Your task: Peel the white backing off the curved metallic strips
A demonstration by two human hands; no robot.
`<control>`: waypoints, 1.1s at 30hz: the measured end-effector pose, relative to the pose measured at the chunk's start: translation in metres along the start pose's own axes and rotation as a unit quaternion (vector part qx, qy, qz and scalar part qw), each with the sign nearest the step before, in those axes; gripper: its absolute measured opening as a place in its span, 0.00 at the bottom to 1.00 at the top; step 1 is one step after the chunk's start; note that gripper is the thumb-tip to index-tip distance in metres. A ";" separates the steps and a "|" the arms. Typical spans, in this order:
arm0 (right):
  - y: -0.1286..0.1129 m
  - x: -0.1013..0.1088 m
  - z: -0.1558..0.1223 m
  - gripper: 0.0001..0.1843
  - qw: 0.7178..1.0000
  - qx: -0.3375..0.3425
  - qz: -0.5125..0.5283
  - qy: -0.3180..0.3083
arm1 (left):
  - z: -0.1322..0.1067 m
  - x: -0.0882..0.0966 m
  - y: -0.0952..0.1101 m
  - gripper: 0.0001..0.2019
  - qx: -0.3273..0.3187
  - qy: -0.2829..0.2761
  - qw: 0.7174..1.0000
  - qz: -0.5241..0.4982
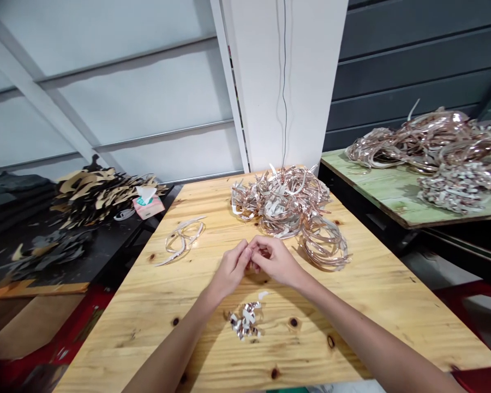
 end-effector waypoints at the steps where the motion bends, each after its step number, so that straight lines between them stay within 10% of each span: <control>1: -0.002 -0.001 0.000 0.12 1.000 0.001 0.004 0.000 | -0.001 -0.001 0.000 0.20 -0.003 -0.010 1.000 -0.003; 16: 0.012 0.000 0.000 0.03 0.967 -0.095 0.203 0.120 | 0.000 -0.007 0.004 0.23 -0.015 0.008 0.989 -0.146; 24: 0.014 0.008 0.002 0.05 0.923 -0.092 0.326 0.181 | 0.006 -0.008 -0.002 0.18 0.087 0.006 0.908 -0.409; 33: 0.018 0.005 -0.002 0.18 0.996 -0.056 -0.051 0.053 | 0.005 0.009 -0.001 0.19 -0.010 0.048 0.956 -0.288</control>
Point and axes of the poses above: each hand's wrist, its own z-axis towards the middle knuckle, its own x-axis out of the back of the hand, y = z × x, the point moved 6 cm from there along z, towards the middle knuckle, and after that the axes turned 12 degrees about x, right-handed, at the moved point
